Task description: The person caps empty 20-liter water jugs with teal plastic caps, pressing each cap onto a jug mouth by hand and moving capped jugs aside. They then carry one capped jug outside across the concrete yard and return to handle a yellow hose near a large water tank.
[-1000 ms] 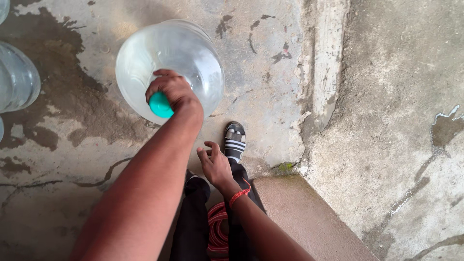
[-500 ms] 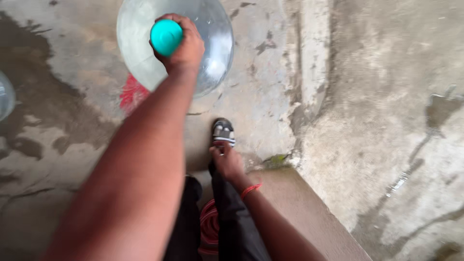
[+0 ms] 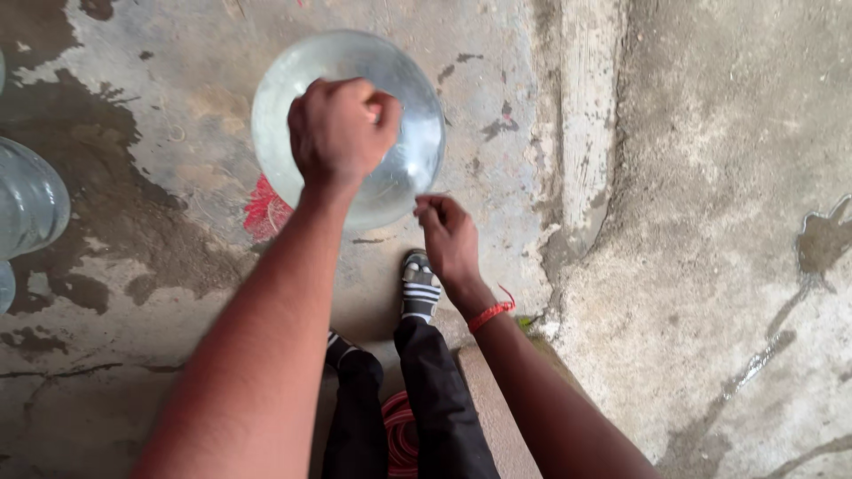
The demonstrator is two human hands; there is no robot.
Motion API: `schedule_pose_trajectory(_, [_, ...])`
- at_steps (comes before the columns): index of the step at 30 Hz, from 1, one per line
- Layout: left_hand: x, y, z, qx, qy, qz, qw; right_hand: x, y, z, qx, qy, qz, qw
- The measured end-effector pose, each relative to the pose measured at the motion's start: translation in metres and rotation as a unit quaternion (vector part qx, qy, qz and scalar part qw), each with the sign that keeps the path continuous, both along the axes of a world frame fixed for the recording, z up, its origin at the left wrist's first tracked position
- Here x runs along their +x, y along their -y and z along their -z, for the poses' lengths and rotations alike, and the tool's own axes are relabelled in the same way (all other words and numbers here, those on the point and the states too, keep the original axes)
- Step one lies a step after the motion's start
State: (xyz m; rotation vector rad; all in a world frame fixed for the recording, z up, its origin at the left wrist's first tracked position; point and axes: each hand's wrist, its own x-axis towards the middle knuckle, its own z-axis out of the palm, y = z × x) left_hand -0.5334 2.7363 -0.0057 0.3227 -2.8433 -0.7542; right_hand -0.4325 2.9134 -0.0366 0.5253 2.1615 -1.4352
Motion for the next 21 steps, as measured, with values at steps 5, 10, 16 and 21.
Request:
schedule_pose_trajectory(5, [-0.012,0.004,-0.005,0.092,-0.011,-0.35,0.932,-0.074,0.06,-0.028,-0.045,-0.136,0.003,0.99])
schedule_pose_trajectory(10, [-0.018,0.013,-0.015,0.113,0.063,-0.418,0.899,-0.117,0.129,-0.036,-0.108,-0.14,-0.15,0.973])
schedule_pose_trajectory(16, [-0.023,0.021,-0.016,0.12,0.097,-0.446,0.881,-0.14,0.137,-0.025,-0.155,-0.054,-0.185,0.969])
schedule_pose_trajectory(21, [-0.027,0.026,-0.007,0.119,0.143,-0.47,0.863,-0.143,0.139,-0.025,-0.171,-0.031,-0.139,0.975])
